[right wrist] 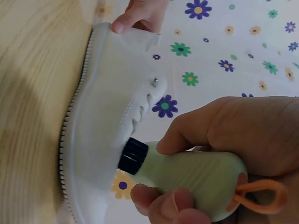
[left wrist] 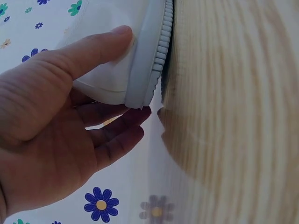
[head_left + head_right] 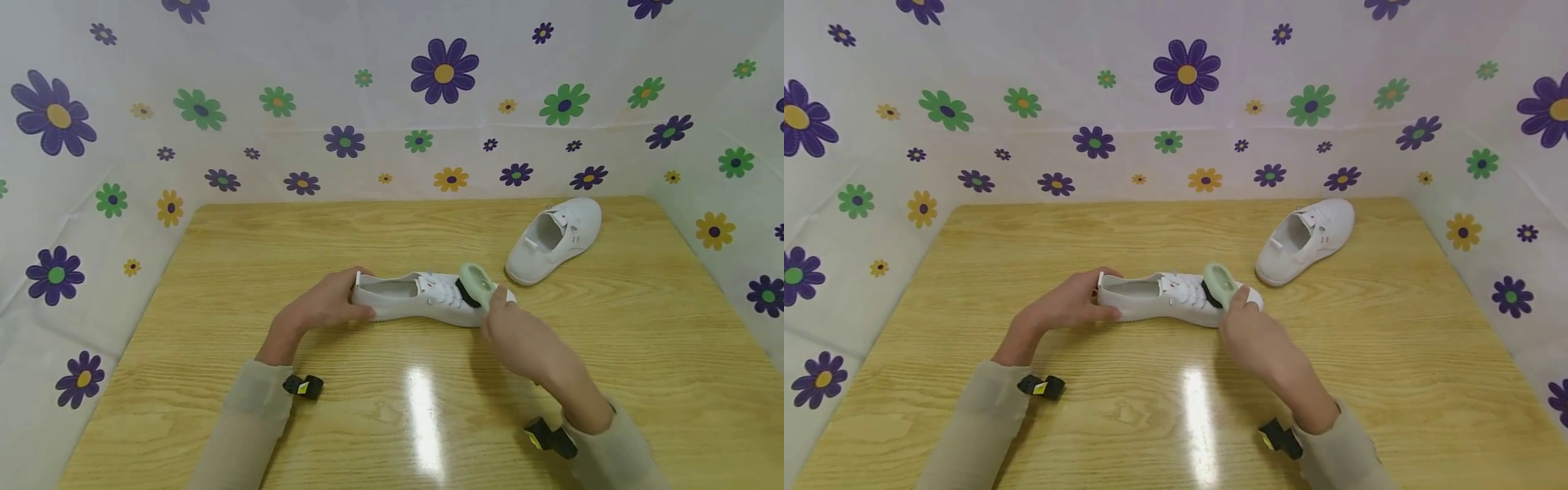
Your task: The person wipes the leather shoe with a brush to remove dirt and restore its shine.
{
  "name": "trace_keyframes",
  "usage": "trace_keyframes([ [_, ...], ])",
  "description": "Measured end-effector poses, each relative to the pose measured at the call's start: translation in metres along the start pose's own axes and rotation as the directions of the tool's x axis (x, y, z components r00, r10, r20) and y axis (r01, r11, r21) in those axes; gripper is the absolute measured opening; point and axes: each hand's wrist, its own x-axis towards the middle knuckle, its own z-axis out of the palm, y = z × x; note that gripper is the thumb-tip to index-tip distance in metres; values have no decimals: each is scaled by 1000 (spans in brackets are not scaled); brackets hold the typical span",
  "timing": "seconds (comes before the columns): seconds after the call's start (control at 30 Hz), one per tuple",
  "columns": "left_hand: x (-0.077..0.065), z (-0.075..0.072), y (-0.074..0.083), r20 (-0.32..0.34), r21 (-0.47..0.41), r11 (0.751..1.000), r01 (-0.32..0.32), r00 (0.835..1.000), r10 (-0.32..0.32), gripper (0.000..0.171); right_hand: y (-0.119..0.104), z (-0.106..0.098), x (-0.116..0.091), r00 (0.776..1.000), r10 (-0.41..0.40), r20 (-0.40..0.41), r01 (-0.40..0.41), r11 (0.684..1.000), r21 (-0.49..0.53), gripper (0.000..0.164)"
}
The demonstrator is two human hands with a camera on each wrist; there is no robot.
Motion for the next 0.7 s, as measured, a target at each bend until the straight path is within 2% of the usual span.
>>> trace_keyframes([
  [0.07, -1, -1, -1, -1, 0, 1000, -7, 1000, 7, 53, 0, -4, -1, 997, 66, 38, -68, 996, 55, 38],
  [0.17, -1, -1, -1, -1, 0, 1000, -8, 1000, 8, 54, 2, -10, -3, 970, 220, 104, -237, 949, 207, 54],
  [0.3, -1, -1, 0, 4, 26, 1000, -3, 1000, 3, 56, 11, -15, -5, 956, 248, 155, -277, 938, 210, 57],
  [0.53, 0, 1, 0, 17, 38, 999, -8, 1000, 7, 62, 25, -14, -6, 950, 258, 174, -291, 935, 205, 58],
  [0.7, 1, 2, -3, 5, 37, 999, -24, 1000, 24, 62, 29, -13, -4, 945, 265, 192, -308, 917, 254, 49],
])
